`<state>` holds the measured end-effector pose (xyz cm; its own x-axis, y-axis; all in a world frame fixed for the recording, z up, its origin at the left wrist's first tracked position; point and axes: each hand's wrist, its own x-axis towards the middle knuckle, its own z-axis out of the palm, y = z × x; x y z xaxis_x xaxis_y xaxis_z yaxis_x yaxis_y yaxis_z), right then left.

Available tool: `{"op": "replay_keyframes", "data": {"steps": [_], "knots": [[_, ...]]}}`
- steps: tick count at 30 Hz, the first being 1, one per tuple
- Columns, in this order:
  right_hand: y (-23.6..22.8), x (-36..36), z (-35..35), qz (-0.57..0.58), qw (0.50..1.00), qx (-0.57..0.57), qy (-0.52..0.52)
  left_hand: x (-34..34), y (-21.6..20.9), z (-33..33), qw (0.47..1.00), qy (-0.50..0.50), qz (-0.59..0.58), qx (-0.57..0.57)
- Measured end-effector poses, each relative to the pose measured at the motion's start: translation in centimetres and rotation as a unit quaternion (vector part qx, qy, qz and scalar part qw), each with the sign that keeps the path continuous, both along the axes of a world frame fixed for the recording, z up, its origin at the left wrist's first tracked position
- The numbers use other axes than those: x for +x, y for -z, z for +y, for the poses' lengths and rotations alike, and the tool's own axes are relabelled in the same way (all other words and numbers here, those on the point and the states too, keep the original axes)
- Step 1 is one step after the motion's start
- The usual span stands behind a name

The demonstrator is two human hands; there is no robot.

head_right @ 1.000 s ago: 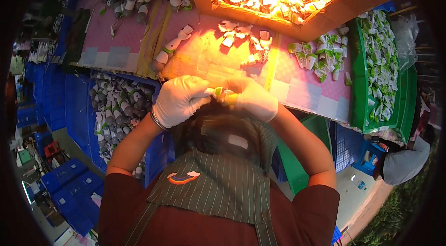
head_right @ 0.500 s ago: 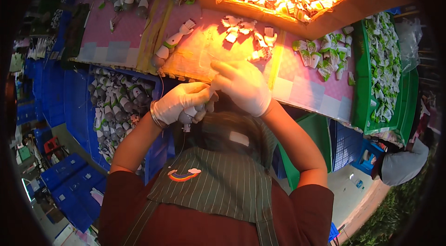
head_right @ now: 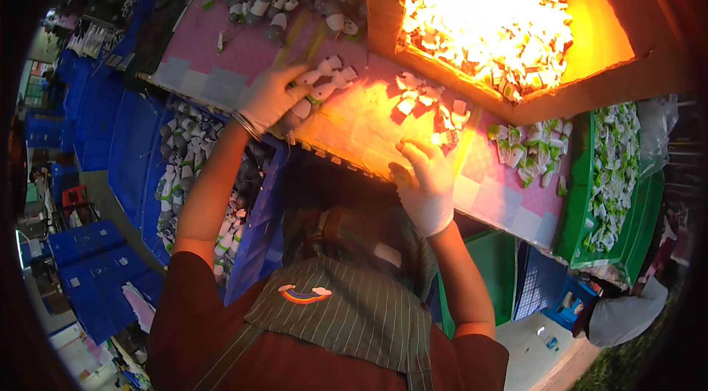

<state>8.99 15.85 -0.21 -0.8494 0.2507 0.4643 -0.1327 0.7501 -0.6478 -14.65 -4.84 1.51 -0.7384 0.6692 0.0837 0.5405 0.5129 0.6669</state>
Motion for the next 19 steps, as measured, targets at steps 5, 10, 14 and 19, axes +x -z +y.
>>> {"op": "replay_keyframes", "data": {"steps": [5,10,14,19], "knots": [[0.1,0.6,0.3,-0.009,1.0,-0.009,0.007,0.0,-0.3,1.2,0.998,0.02,0.05,-0.016],[0.2,0.6,0.4,-0.002,0.999,-0.041,0.018,-2.1,-2.8,5.0,0.977,-0.015,0.213,-0.004],[-0.2,0.5,-0.3,0.004,0.999,-0.039,0.002,-7.6,-1.9,8.3,0.907,0.112,0.389,-0.117],[-1.0,0.8,-0.3,0.016,0.999,-0.047,0.008,-7.0,-2.5,9.9,0.846,0.07,0.431,-0.307]]}}
